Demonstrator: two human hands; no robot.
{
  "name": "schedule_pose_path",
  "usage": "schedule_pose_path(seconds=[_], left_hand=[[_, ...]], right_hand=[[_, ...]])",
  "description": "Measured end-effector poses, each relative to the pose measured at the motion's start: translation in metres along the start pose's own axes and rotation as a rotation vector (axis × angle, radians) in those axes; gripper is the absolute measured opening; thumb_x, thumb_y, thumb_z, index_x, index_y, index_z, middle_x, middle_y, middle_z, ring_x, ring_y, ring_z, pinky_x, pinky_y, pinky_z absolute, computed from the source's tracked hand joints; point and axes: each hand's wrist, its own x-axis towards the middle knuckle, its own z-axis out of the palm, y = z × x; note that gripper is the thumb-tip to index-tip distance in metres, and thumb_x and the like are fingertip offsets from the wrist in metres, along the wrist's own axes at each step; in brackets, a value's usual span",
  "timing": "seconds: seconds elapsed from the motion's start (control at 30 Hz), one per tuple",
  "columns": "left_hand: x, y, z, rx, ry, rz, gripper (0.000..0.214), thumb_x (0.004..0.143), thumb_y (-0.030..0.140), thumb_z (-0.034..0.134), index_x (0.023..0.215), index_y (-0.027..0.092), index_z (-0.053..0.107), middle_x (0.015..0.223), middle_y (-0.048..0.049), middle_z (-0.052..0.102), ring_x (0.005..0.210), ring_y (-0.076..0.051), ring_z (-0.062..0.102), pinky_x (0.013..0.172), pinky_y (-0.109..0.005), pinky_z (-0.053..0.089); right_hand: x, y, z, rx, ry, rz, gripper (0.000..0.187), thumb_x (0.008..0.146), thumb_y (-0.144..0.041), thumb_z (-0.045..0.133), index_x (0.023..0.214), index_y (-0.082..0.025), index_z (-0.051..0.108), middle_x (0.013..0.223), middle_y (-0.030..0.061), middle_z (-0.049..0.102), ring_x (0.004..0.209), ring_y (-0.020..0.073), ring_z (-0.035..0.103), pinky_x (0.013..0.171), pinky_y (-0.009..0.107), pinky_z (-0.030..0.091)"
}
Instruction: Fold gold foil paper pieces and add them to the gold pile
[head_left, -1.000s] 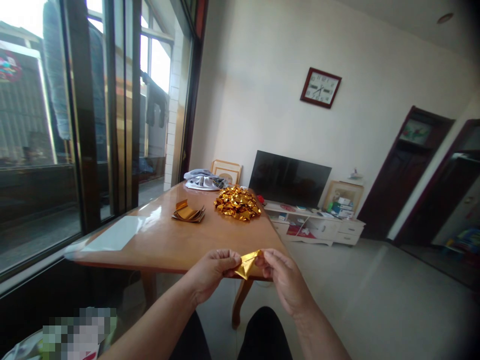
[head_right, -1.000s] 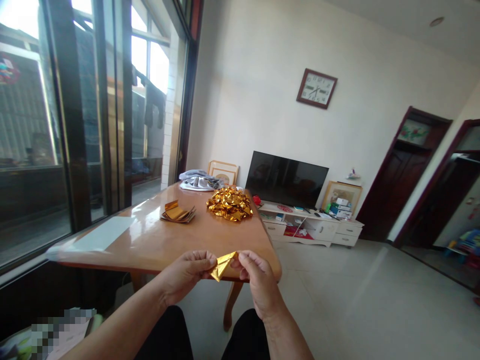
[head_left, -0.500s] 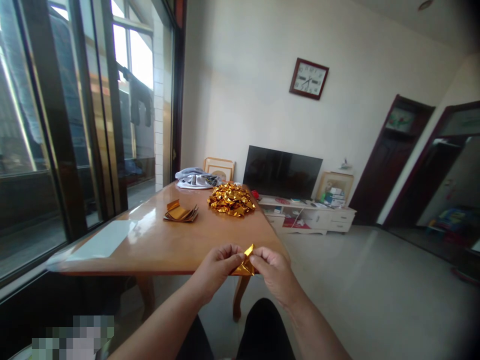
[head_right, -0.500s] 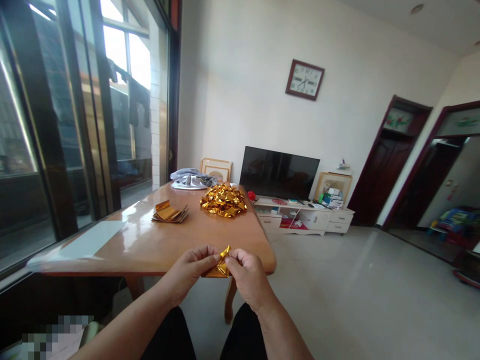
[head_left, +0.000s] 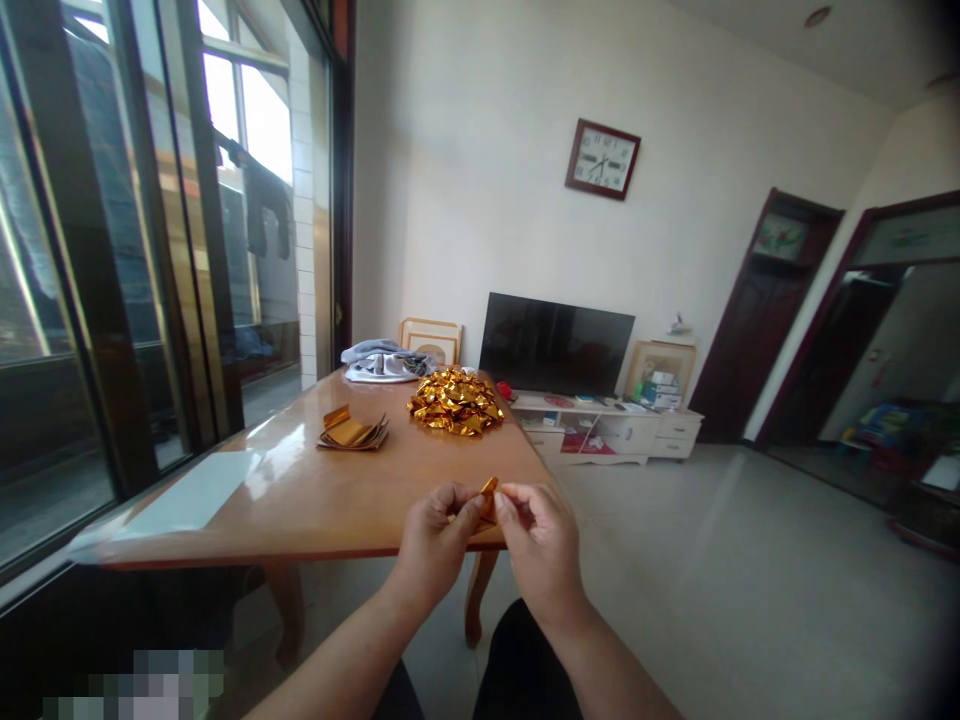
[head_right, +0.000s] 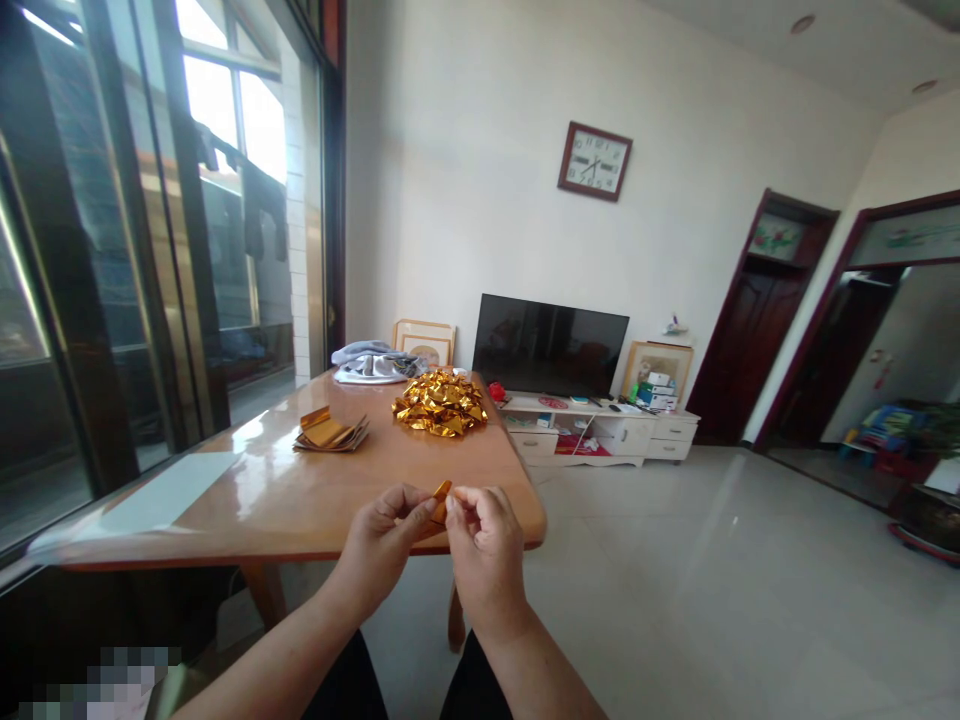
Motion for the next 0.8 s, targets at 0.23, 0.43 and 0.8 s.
schedule_pose_path(seconds=[0.23, 0.43, 0.8], left_hand=[[-0.003, -0.003, 0.005, 0.119, 0.047, 0.062, 0.023, 0.084, 0.04, 0.067, 0.08, 0.018, 0.069, 0.082, -0.0053, 0.069, 0.083, -0.02, 0.06, 0.077, -0.029, 0.045], [-0.007, 0.003, 0.007, 0.2, 0.09, 0.135, 0.021, 0.085, 0.04, 0.066, 0.081, 0.02, 0.071, 0.08, -0.005, 0.068, 0.081, -0.021, 0.06, 0.077, -0.031, 0.044], [-0.01, 0.005, 0.008, 0.396, 0.086, 0.24, 0.017, 0.089, 0.034, 0.06, 0.082, 0.022, 0.07, 0.081, -0.0056, 0.068, 0.082, -0.022, 0.058, 0.077, -0.033, 0.039]], right_hand=[[0.0, -0.001, 0.006, -0.011, 0.014, -0.023, 0.019, 0.093, -0.035, 0.056, 0.096, -0.024, 0.072, 0.09, 0.0074, 0.069, 0.083, 0.0209, 0.063, 0.077, 0.033, 0.05], [0.0, -0.001, 0.008, 0.01, 0.055, 0.011, 0.018, 0.091, -0.036, 0.059, 0.091, -0.023, 0.071, 0.088, 0.0075, 0.07, 0.081, 0.0215, 0.063, 0.074, 0.033, 0.049], [-0.001, -0.001, 0.012, 0.053, 0.071, 0.058, 0.015, 0.088, -0.035, 0.06, 0.081, -0.023, 0.064, 0.08, 0.0052, 0.065, 0.075, 0.02, 0.058, 0.07, 0.032, 0.046]])
